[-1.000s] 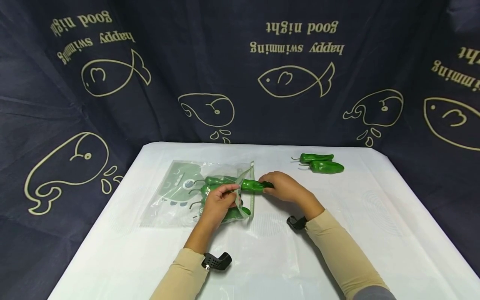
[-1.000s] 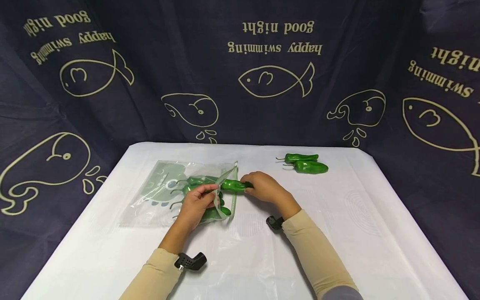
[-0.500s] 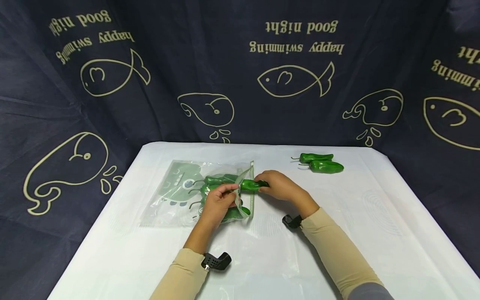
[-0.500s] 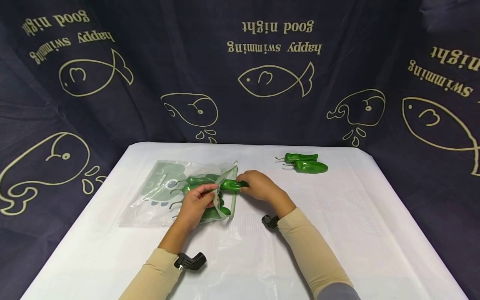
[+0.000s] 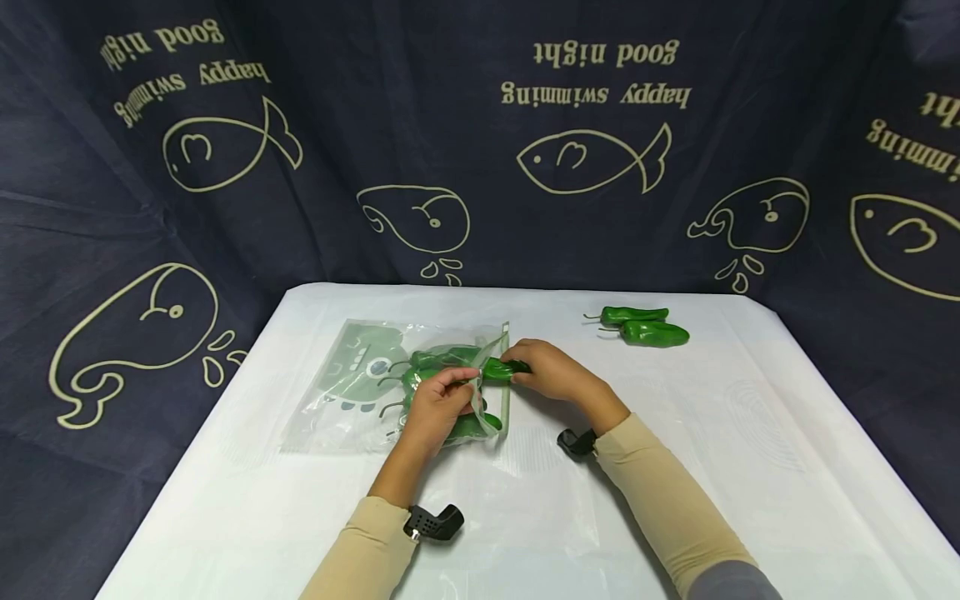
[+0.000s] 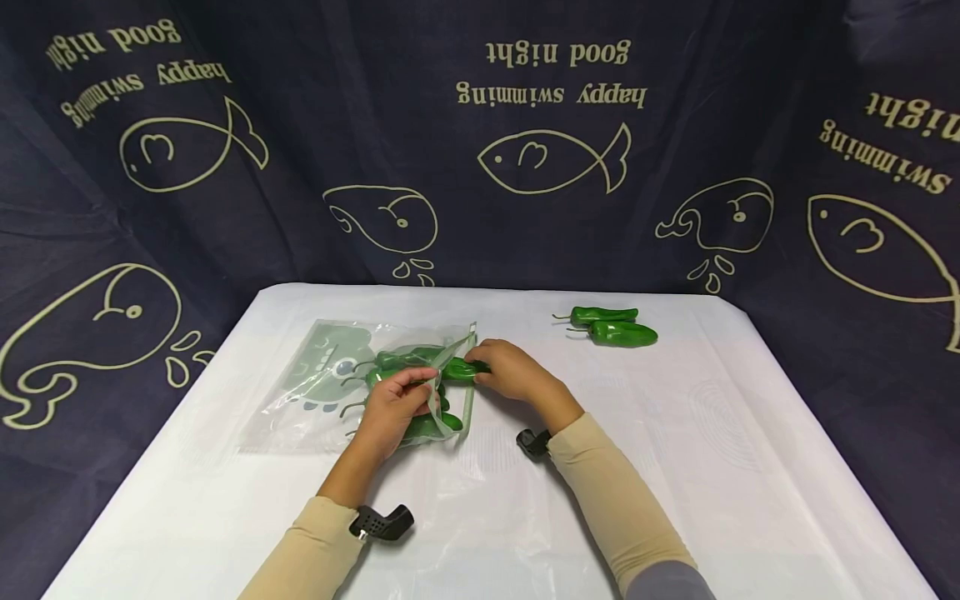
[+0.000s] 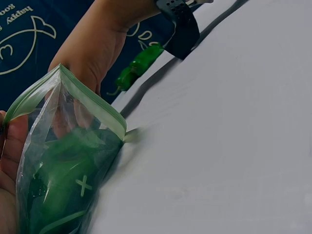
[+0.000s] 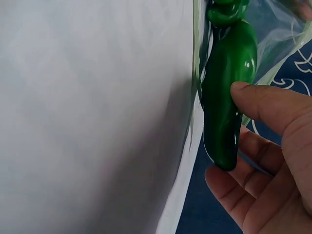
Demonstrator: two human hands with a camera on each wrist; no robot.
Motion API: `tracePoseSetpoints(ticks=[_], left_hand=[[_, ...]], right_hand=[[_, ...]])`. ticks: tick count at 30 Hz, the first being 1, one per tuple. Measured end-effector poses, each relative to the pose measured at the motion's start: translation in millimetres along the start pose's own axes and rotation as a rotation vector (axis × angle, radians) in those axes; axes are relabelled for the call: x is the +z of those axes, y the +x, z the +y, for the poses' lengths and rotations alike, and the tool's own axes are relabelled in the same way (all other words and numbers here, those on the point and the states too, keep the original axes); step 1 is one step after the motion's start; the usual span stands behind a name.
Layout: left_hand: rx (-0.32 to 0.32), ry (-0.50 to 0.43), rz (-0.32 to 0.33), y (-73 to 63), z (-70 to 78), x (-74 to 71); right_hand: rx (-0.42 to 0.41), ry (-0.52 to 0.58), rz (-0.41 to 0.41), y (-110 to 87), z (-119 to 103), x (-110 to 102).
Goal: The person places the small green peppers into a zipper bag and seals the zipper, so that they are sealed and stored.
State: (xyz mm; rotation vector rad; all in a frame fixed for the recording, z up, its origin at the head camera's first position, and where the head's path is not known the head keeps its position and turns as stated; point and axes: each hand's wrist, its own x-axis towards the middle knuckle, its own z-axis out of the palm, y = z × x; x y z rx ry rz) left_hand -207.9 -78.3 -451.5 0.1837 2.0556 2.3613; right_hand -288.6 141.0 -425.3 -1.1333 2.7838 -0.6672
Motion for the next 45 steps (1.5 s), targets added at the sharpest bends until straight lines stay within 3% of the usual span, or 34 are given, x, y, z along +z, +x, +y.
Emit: tracePoseSetpoints(ticks=[5, 12, 19, 27, 45], left_hand=[[-0.005, 0.008, 0.003, -0.7, 3.4, 1.0], [0.010, 0.021, -0.018, -11.3, 27.2, 5.5], [0.001, 0.019, -0.021, -13.0, 30.3, 5.6], [-0.016, 0.011, -0.007, -0.2, 3.7, -0.2], [0.019, 0.012, 0.004, -0.3, 0.5, 1.0]], right_hand=[[-0.009, 0.011, -0.010, 2.1, -1, 1], [-0.017, 0.022, -0.006, 4.7, 0, 2], [-0.025, 0.027, 0.002, 6.4, 0, 3], [-0.045, 0.018, 0.013, 7.6, -1, 4], [0.007, 0.025, 0.019, 7.0, 4, 0]])
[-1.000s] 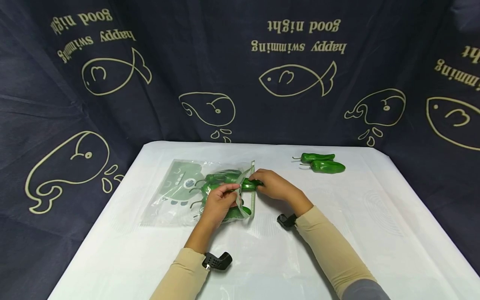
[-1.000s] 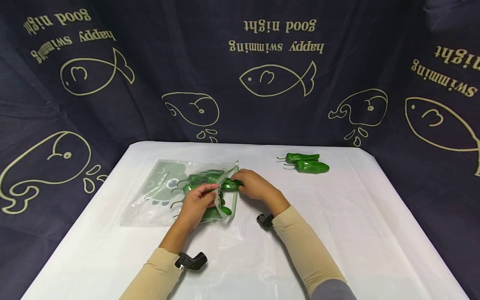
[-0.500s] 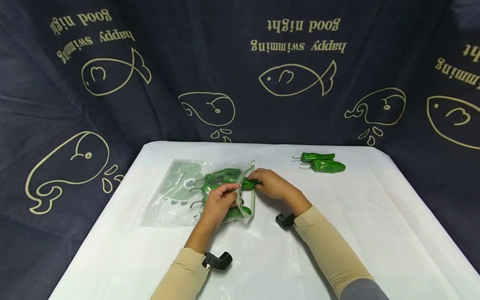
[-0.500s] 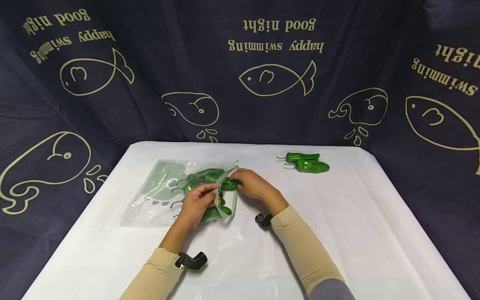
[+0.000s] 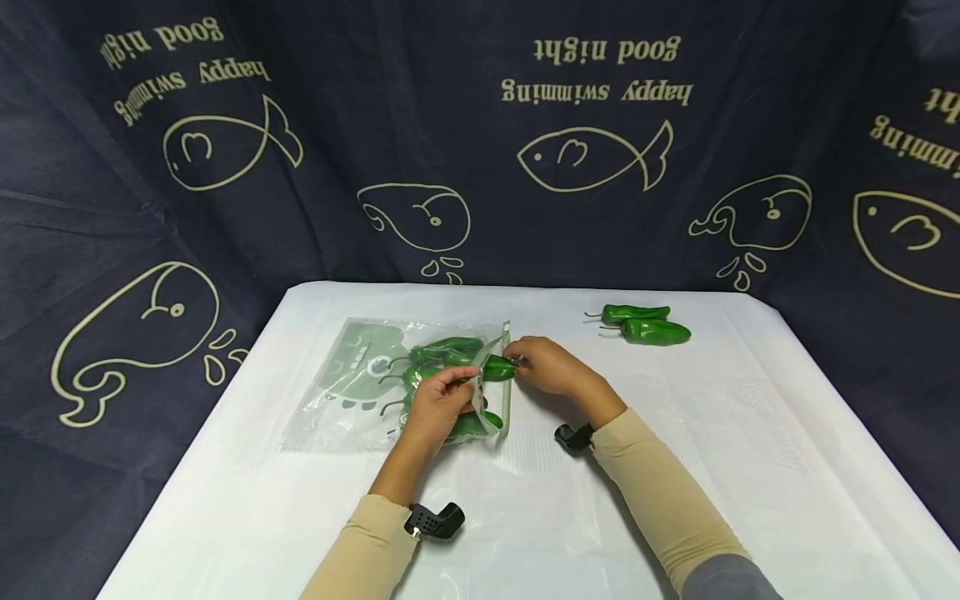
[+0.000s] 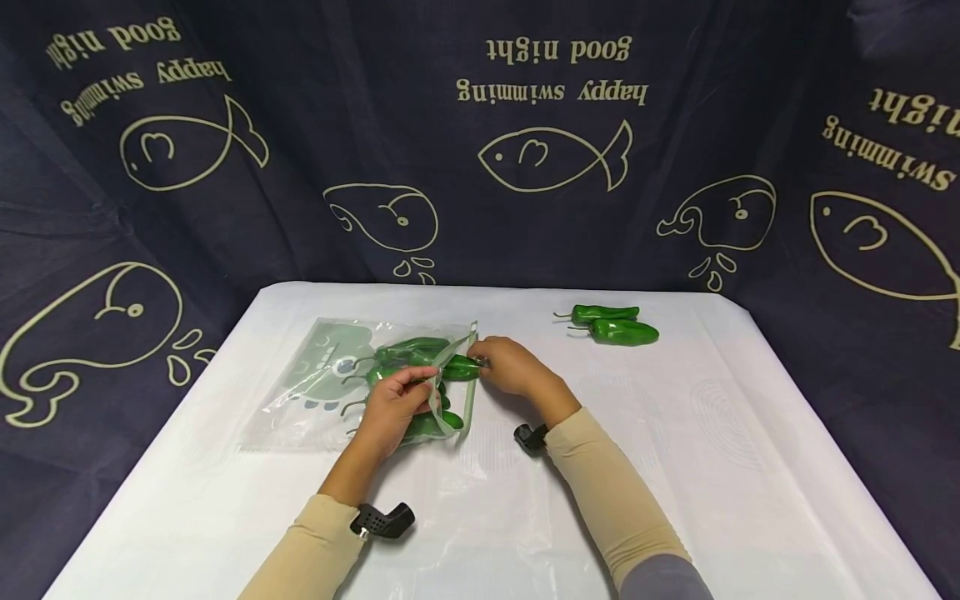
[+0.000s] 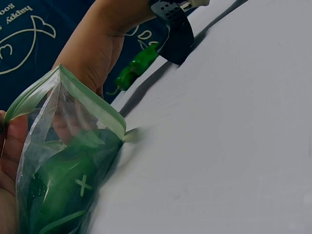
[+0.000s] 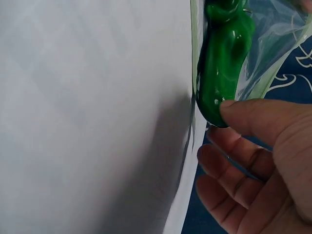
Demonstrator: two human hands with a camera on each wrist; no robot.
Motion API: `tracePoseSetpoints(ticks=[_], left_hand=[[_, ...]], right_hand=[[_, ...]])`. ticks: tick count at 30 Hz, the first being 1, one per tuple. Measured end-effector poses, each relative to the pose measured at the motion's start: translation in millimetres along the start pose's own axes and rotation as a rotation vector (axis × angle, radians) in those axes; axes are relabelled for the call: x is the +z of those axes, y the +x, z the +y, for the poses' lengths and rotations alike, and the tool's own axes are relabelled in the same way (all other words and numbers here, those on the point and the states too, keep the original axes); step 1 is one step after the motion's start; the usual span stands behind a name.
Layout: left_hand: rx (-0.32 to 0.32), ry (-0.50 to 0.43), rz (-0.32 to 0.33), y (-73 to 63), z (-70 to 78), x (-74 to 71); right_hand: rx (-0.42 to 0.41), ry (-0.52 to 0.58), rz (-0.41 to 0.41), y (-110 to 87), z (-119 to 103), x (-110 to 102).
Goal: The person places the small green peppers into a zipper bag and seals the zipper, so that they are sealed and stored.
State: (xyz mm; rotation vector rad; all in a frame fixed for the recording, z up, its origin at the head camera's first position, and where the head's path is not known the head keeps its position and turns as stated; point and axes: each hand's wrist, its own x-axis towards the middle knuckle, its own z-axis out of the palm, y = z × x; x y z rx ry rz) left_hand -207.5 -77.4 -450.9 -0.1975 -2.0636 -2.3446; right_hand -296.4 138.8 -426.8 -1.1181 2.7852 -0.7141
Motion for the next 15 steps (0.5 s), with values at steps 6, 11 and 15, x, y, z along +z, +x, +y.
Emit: tracePoseSetpoints(ticks=[6, 11, 15], left_hand=[[0.006, -0.005, 0.000, 1.0, -0.3, -0.3], [-0.004, 0.003, 0.002, 2.2, -1.1, -1.0], [-0.023, 0.000, -0.015, 1.6, 1.9, -1.8]], right_hand=[[0.023, 0.000, -0.033, 0.9, 1.2, -1.0], [0.035, 0.008, -0.041, 3.0, 1.9, 0.2], [0.040, 0.011, -0.043, 4.9, 1.6, 1.7]])
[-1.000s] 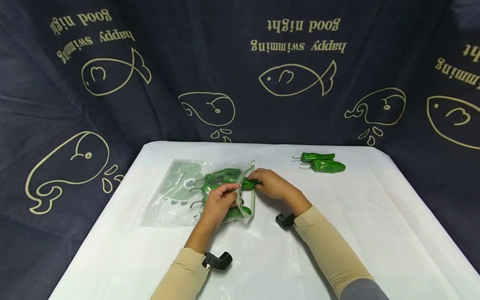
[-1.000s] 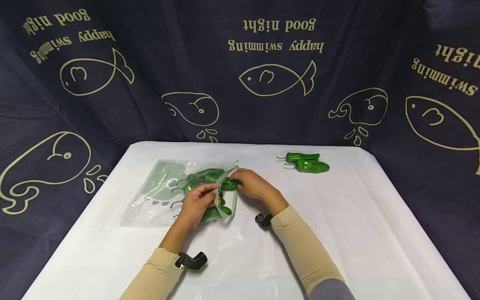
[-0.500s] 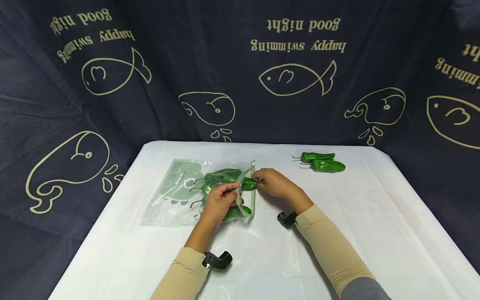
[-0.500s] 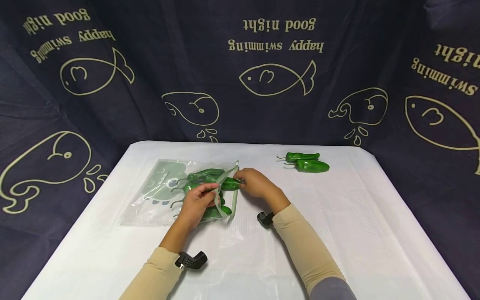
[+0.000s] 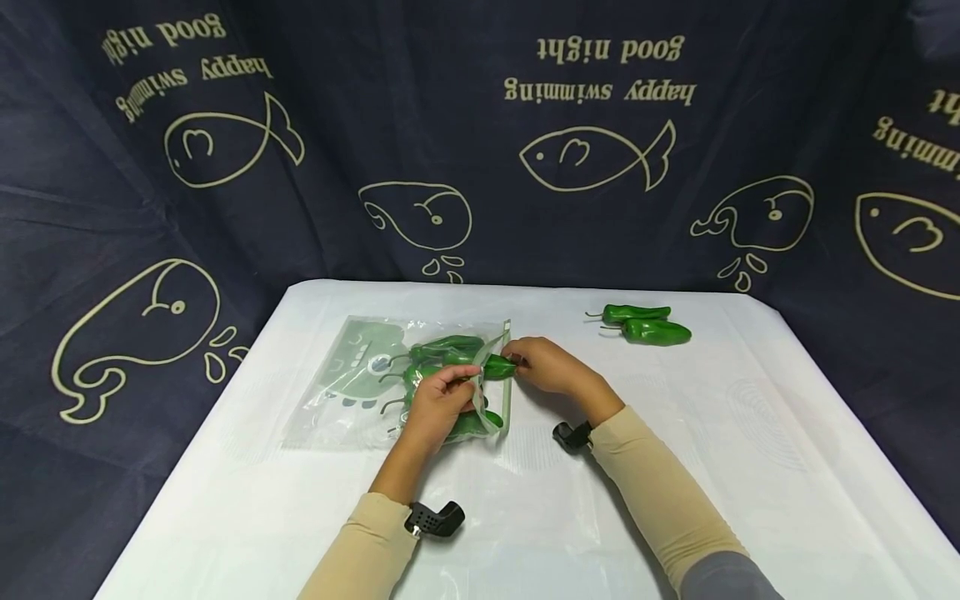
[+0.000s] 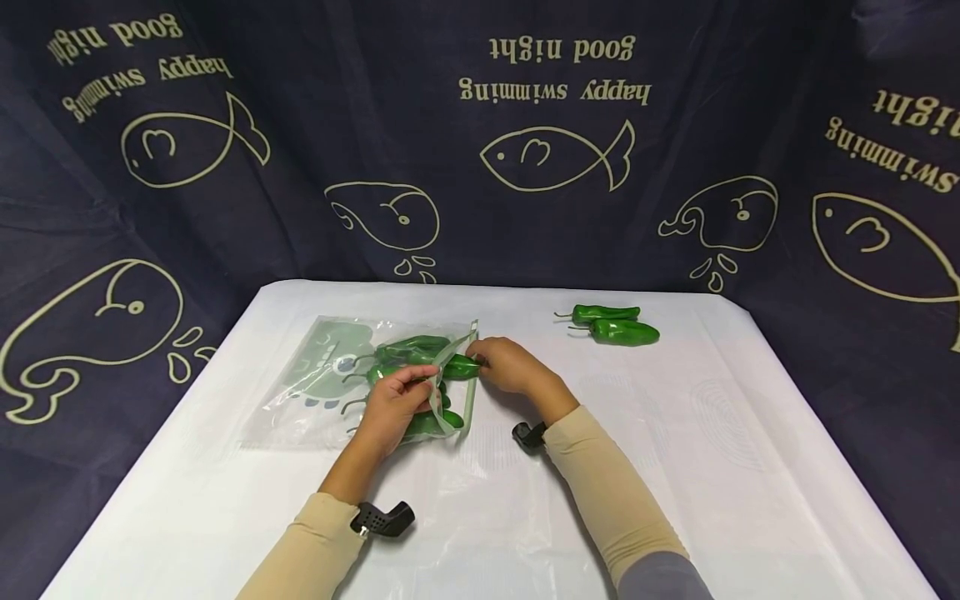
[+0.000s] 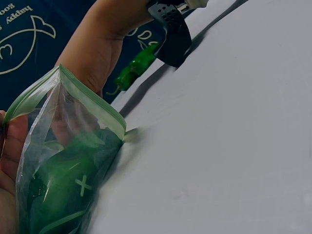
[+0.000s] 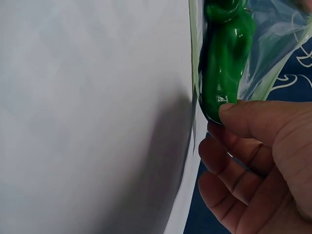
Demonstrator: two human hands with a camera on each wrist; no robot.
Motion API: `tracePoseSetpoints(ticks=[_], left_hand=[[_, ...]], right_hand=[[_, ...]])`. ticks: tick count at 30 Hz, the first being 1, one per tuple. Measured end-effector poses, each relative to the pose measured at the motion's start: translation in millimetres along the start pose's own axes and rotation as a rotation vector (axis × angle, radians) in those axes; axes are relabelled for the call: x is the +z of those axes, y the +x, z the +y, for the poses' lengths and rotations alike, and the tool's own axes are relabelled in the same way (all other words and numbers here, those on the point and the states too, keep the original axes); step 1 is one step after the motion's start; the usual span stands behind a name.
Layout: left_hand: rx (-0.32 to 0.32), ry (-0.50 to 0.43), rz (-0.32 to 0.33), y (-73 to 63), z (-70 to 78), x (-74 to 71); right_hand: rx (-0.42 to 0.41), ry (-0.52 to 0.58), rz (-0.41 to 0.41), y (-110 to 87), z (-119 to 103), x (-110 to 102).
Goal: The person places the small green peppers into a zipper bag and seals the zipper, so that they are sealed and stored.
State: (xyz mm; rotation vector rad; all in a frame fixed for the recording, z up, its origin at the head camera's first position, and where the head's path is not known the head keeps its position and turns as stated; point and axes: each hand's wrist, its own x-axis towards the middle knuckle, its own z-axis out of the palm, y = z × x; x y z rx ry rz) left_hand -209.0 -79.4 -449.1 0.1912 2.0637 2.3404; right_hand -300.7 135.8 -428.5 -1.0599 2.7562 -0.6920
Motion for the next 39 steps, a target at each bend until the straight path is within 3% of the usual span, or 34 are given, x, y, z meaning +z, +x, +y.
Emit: tracePoseSetpoints(ticks=[3, 7, 10, 14, 23, 36, 39], left_hand=[[0.009, 0.005, -0.009, -5.9, 12.4, 2.6], [0.031, 0.011, 0.012, -5.3, 8.9, 3.5], [0.021, 0.001, 0.025, 0.5, -3.5, 1.4], [-0.002, -0.004, 0.015, 0.0, -1.9, 1.0], [0.008, 0.004, -0.002, -13.3, 25.5, 6.3], [0.004, -0.005, -0.008, -13.2, 26.7, 6.5], [-0.004, -0.002, -0.007, -7.9, 16.9, 4.2]], right_hand=[[0.010, 0.002, -0.003, 1.6, 0, 1], [0.010, 0.003, -0.002, 3.8, -1, 2], [0.003, 0.003, 0.003, 5.8, -1, 3], [0.002, 0.010, 0.004, 8.0, -2, 4], [0.014, 0.015, 0.000, 11.5, -3, 5], [0.004, 0.009, 0.004, 15.1, -8, 6], [0.002, 0.013, 0.015, 15.6, -8, 7]])
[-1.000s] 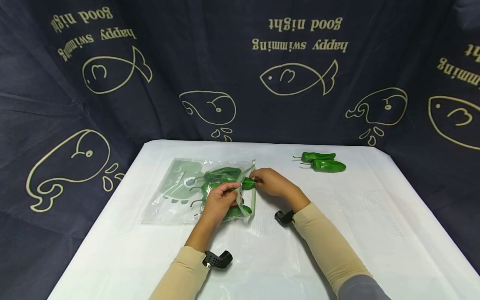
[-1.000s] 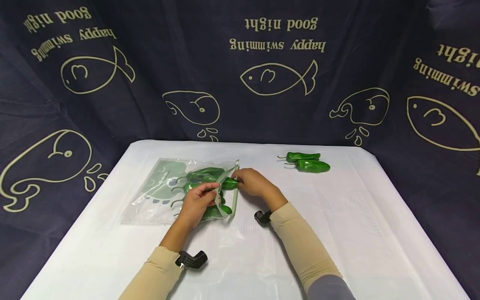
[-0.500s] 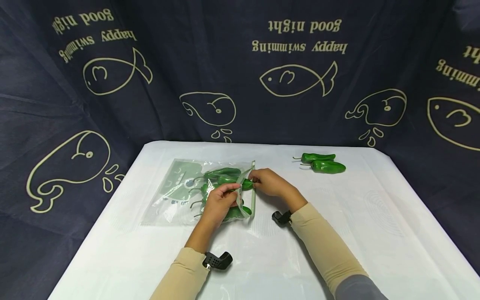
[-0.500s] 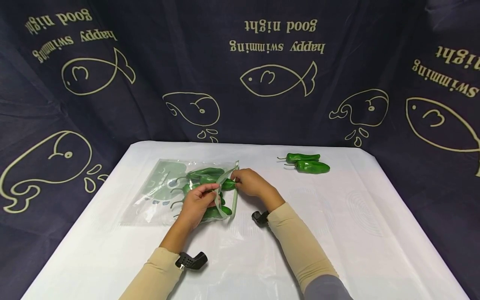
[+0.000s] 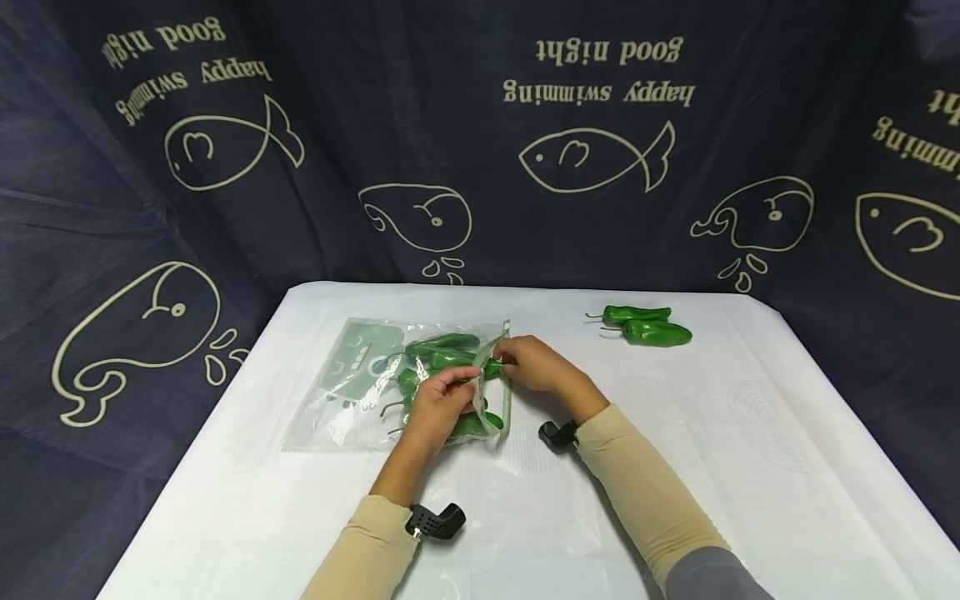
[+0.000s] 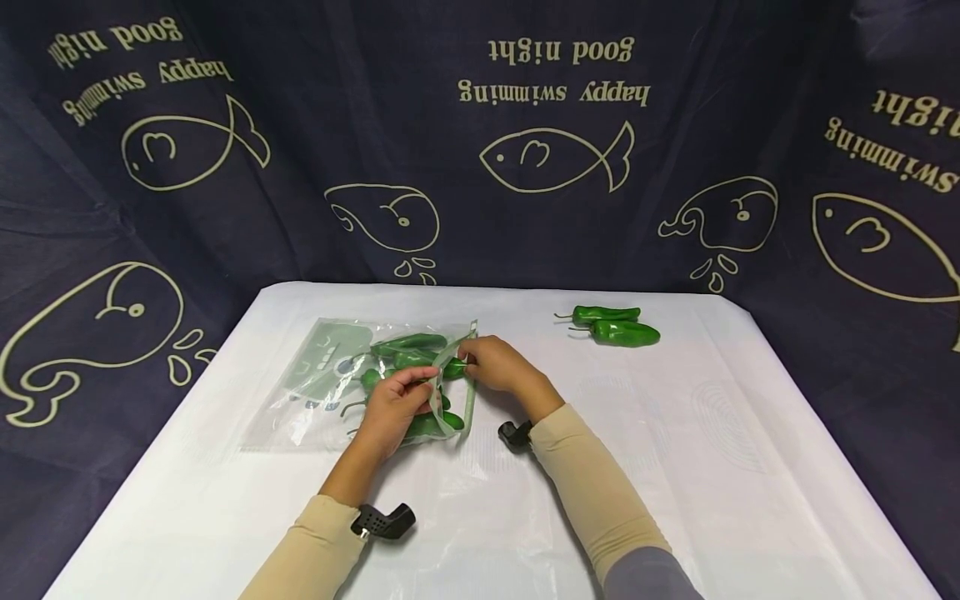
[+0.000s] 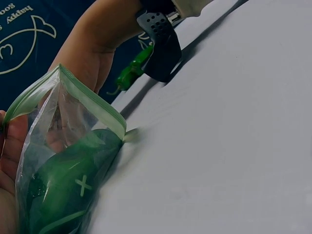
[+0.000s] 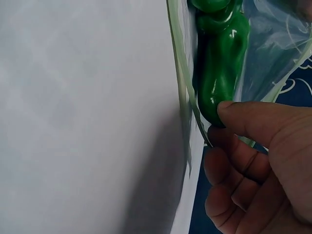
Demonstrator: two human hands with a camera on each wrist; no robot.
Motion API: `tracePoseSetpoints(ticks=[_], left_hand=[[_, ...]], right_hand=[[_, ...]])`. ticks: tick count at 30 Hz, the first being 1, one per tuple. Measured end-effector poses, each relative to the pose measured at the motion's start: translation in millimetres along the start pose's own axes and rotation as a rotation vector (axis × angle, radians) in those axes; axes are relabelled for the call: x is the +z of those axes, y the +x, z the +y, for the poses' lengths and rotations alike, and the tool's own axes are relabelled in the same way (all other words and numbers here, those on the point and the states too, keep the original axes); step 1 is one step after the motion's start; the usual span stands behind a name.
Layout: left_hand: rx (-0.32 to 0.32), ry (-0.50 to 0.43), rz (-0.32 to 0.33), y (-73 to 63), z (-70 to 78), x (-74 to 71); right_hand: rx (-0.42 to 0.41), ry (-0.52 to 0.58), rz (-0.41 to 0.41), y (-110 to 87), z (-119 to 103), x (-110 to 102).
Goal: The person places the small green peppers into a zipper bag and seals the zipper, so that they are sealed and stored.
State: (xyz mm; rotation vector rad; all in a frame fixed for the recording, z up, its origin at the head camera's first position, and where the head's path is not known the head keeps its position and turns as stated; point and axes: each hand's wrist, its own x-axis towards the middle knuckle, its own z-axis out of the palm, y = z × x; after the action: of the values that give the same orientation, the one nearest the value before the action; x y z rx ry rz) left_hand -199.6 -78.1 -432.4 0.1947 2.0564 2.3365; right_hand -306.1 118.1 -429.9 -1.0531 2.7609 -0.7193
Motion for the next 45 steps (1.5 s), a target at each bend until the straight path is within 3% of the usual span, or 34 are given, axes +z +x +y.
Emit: tracePoseSetpoints(ticks=[4, 7, 28, 45], left_hand=[[-0.006, -0.004, 0.010, 7.2, -15.5, -2.8], [0.000, -0.003, 0.021, 8.1, -19.4, -2.9], [0.029, -0.015, 0.018, 8.0, -19.6, -3.6], [-0.007, 0.007, 0.000, 10.6, -20.7, -5.1]], right_hand=[[-0.001, 0.015, -0.002, -0.1, 2, 1], [0.001, 0.022, -0.013, -0.8, 3, 0], [-0.018, 0.009, 0.005, 4.0, 3, 1], [0.053, -0.062, 0.015, 10.9, 0, 4]])
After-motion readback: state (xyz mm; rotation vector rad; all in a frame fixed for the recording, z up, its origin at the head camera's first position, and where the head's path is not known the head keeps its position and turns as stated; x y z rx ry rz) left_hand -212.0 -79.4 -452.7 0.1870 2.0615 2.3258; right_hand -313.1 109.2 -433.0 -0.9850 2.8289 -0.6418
